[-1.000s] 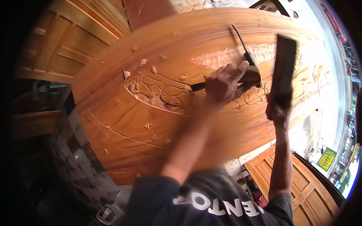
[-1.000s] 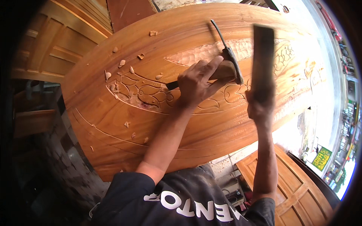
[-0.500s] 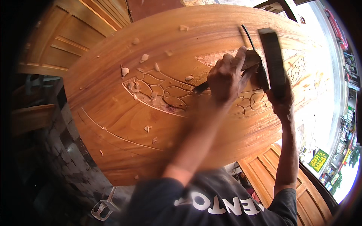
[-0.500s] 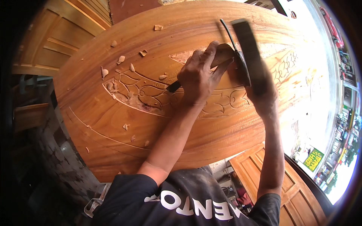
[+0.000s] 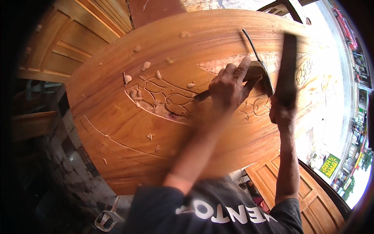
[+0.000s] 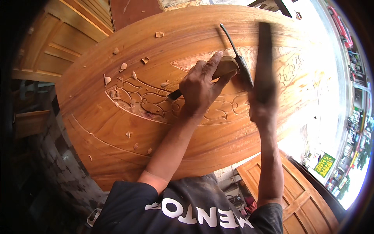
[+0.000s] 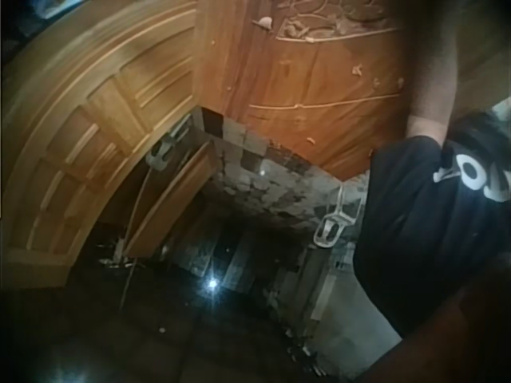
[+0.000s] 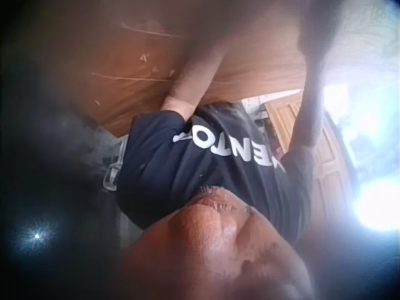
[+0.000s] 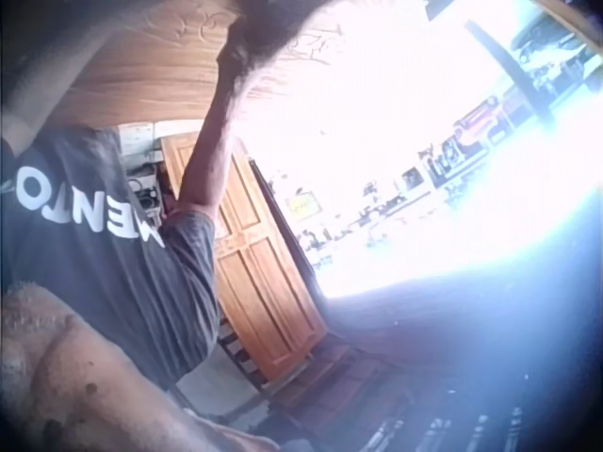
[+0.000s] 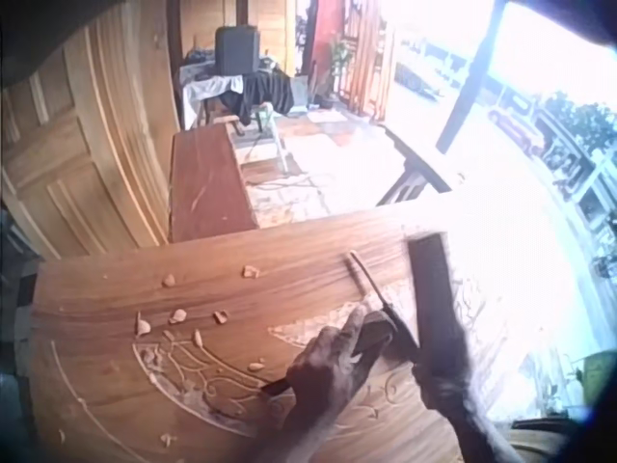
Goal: The person carves decorative floral patterns into a large wooden panel using a chisel and a wooden mallet.
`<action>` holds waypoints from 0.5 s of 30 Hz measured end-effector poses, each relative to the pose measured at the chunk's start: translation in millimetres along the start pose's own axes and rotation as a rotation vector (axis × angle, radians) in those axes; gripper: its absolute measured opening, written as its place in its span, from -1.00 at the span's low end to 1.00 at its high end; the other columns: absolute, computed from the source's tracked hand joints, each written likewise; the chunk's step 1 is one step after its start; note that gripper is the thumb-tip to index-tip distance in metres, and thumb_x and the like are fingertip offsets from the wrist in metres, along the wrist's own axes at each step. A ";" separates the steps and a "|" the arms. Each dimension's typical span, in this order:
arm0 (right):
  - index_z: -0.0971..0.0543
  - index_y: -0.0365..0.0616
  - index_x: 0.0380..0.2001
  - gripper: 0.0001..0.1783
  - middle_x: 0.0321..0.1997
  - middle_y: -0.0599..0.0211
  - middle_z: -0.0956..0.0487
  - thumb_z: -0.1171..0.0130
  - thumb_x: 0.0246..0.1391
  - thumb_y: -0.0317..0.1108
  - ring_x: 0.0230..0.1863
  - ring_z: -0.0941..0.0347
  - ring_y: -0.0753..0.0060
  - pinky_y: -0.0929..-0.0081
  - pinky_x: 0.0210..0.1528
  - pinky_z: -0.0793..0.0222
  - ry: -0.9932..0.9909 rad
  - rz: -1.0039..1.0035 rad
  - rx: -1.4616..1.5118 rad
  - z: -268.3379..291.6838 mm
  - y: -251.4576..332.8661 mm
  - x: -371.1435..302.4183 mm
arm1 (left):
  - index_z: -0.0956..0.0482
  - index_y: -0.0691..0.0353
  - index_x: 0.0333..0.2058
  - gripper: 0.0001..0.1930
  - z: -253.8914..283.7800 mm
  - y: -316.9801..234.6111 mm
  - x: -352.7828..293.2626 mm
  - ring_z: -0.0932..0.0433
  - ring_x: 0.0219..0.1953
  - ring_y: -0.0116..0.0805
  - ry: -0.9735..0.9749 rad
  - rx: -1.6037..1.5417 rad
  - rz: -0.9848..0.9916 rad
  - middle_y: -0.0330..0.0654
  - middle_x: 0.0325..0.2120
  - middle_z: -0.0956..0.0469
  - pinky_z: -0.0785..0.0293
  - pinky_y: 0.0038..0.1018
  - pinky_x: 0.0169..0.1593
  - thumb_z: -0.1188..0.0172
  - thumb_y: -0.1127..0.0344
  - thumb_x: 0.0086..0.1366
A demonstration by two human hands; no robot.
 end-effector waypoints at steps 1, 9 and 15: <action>-0.19 -0.10 0.57 0.01 0.37 0.22 -0.50 -0.43 0.10 -0.57 0.36 -0.41 0.30 0.37 0.34 -0.42 0.093 0.173 -0.222 -13.0 13.5 -7.3 | -0.63 -0.19 0.30 -0.27 -0.4 0.0 -1.5 -0.63 -0.51 -0.31 0.014 -0.016 0.002 -0.26 -0.48 -0.57 -0.60 -0.34 -0.46 -0.54 -0.20 0.17; -0.28 -0.15 0.54 0.00 0.40 0.03 -0.51 -0.37 -0.02 -0.61 0.26 -0.50 0.16 0.25 0.26 -0.45 -0.115 -0.093 -0.110 5.3 -15.0 -67.4 | -0.54 -0.16 0.40 -0.19 27.8 -14.7 -15.5 -0.57 -0.52 -0.32 0.073 -0.241 -0.191 -0.30 -0.49 -0.53 -0.59 -0.32 -0.45 -0.57 -0.08 0.17; -0.44 -0.15 0.35 -0.18 0.05 0.22 -0.63 -0.52 -0.01 -0.50 -0.13 -0.58 0.47 0.42 -0.09 -0.53 -0.205 -0.483 0.159 26.6 -44.5 -148.1 | -0.50 -0.04 0.42 -0.19 28.2 -42.2 -32.5 -0.56 -0.51 -0.36 0.279 -0.391 -0.392 -0.29 -0.47 -0.50 -0.61 -0.34 -0.45 -0.47 -0.16 0.25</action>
Point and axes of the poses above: each hand's wrist, its own x-axis towards the middle knuckle, its own z-axis out of the back of the hand, y = z × x, the point moved 10 cm from there along x, towards the middle knuckle
